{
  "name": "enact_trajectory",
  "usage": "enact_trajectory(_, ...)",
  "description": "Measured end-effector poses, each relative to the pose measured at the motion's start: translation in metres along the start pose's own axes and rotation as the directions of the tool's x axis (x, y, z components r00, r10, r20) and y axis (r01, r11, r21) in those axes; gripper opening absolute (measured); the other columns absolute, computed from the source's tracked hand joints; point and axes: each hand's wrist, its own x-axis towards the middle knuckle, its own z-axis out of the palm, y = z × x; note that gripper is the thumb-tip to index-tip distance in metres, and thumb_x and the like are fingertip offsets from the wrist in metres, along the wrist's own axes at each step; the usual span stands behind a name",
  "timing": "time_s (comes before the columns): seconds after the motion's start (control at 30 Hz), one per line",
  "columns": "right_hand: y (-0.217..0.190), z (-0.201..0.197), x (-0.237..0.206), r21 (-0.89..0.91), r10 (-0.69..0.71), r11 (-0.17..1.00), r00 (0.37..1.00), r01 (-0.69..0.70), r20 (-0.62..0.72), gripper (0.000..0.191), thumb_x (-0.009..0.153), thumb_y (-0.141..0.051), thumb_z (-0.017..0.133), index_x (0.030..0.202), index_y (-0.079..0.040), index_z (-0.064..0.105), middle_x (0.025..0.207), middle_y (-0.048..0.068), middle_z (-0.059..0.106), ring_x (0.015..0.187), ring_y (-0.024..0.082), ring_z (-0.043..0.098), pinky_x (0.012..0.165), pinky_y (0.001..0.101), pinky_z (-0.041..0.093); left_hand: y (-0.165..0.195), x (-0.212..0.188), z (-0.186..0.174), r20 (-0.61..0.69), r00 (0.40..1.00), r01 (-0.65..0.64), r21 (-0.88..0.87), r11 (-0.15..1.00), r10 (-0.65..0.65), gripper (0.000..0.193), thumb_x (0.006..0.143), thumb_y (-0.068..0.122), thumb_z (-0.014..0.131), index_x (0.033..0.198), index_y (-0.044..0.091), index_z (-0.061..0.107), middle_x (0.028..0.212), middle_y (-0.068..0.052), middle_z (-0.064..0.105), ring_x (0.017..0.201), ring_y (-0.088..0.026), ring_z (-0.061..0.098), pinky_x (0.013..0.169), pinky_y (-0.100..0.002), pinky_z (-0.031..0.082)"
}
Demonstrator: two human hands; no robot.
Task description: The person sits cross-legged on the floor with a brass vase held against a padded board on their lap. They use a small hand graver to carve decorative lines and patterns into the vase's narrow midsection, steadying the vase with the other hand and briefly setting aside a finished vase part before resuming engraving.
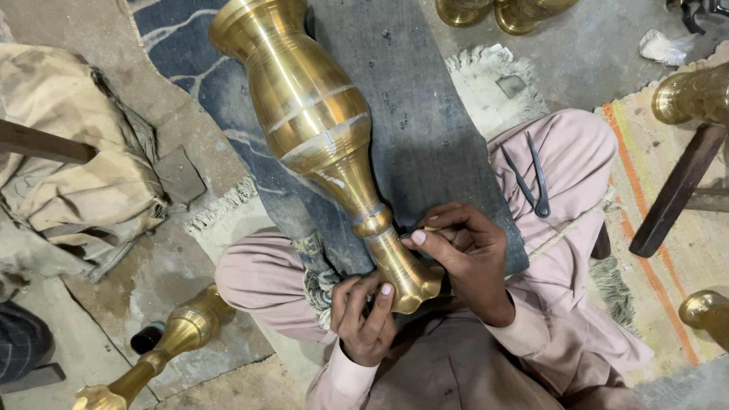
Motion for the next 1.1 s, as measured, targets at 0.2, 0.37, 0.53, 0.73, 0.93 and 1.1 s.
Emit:
enact_trajectory(0.2, 0.001, 0.0, -0.002, -0.011, -0.046, 0.999, 0.999, 0.046, 0.014, 0.013, 0.093, 0.009, 0.073, 0.099, 0.005, 0.062, 0.105, 0.014, 0.066, 0.092, 0.017, 0.073, 0.086, 0.0367, 0.07, 0.0, 0.0, -0.001, 0.017, 1.0, -0.004, -0.001, 1.0, 0.004, 0.054, 0.093, -0.007, 0.065, 0.14, 0.017, 0.055, 0.113, -0.017, 0.07, 0.097, -0.034, 0.065, 0.082, -0.043, 0.055)
enact_trajectory(0.37, 0.002, 0.001, -0.002, -0.02, -0.022, 1.0, 1.0, 0.022, -0.019, 0.012, 0.092, 0.009, 0.072, 0.099, 0.006, 0.063, 0.107, 0.015, 0.066, 0.092, 0.018, 0.074, 0.085, 0.0355, 0.068, -0.001, -0.001, -0.001, 0.008, 1.0, -0.015, -0.01, 1.0, 0.015, 0.052, 0.093, -0.006, 0.067, 0.139, 0.015, 0.056, 0.111, -0.017, 0.069, 0.096, -0.035, 0.064, 0.082, -0.043, 0.055)
enact_trajectory(0.53, 0.002, -0.001, -0.003, -0.029, -0.012, 1.0, 1.0, 0.012, -0.022, 0.013, 0.091, 0.009, 0.073, 0.099, 0.005, 0.063, 0.107, 0.015, 0.066, 0.091, 0.018, 0.073, 0.084, 0.0354, 0.068, -0.001, -0.001, 0.0, -0.006, 1.0, -0.015, 0.0, 1.0, 0.015, 0.051, 0.092, -0.006, 0.07, 0.137, 0.015, 0.057, 0.11, -0.016, 0.07, 0.095, -0.034, 0.064, 0.08, -0.042, 0.054)
enact_trajectory(0.73, 0.002, 0.0, -0.007, -0.084, -0.092, 0.992, 0.996, 0.091, -0.005, 0.014, 0.091, 0.008, 0.075, 0.098, 0.004, 0.063, 0.105, 0.015, 0.067, 0.09, 0.017, 0.072, 0.082, 0.0344, 0.069, 0.0, 0.0, 0.0, -0.009, 1.0, -0.02, 0.005, 1.0, 0.02, 0.053, 0.093, -0.006, 0.07, 0.14, 0.016, 0.056, 0.11, -0.017, 0.07, 0.095, -0.033, 0.064, 0.08, -0.041, 0.054)
enact_trajectory(0.93, 0.0, 0.0, -0.006, -0.118, -0.026, 0.993, 0.999, 0.021, -0.038, 0.013, 0.089, 0.006, 0.075, 0.096, 0.006, 0.063, 0.103, 0.016, 0.067, 0.087, 0.018, 0.075, 0.077, 0.0336, 0.069, 0.0, -0.001, 0.0, -0.014, 1.0, -0.009, -0.004, 1.0, 0.009, 0.054, 0.093, -0.008, 0.066, 0.141, 0.016, 0.056, 0.111, -0.017, 0.071, 0.095, -0.032, 0.064, 0.08, -0.041, 0.054)
enact_trajectory(1.1, -0.005, -0.001, -0.016, -0.36, -0.12, 0.928, 0.992, 0.097, -0.042, 0.017, 0.087, 0.006, 0.078, 0.094, 0.006, 0.062, 0.104, 0.016, 0.07, 0.076, 0.015, 0.068, 0.064, 0.0247, 0.056, -0.001, 0.0, -0.001, -0.007, 1.0, -0.028, -0.002, 1.0, 0.028, 0.054, 0.092, -0.01, 0.062, 0.139, 0.015, 0.056, 0.111, -0.018, 0.07, 0.096, -0.033, 0.064, 0.081, -0.042, 0.054)
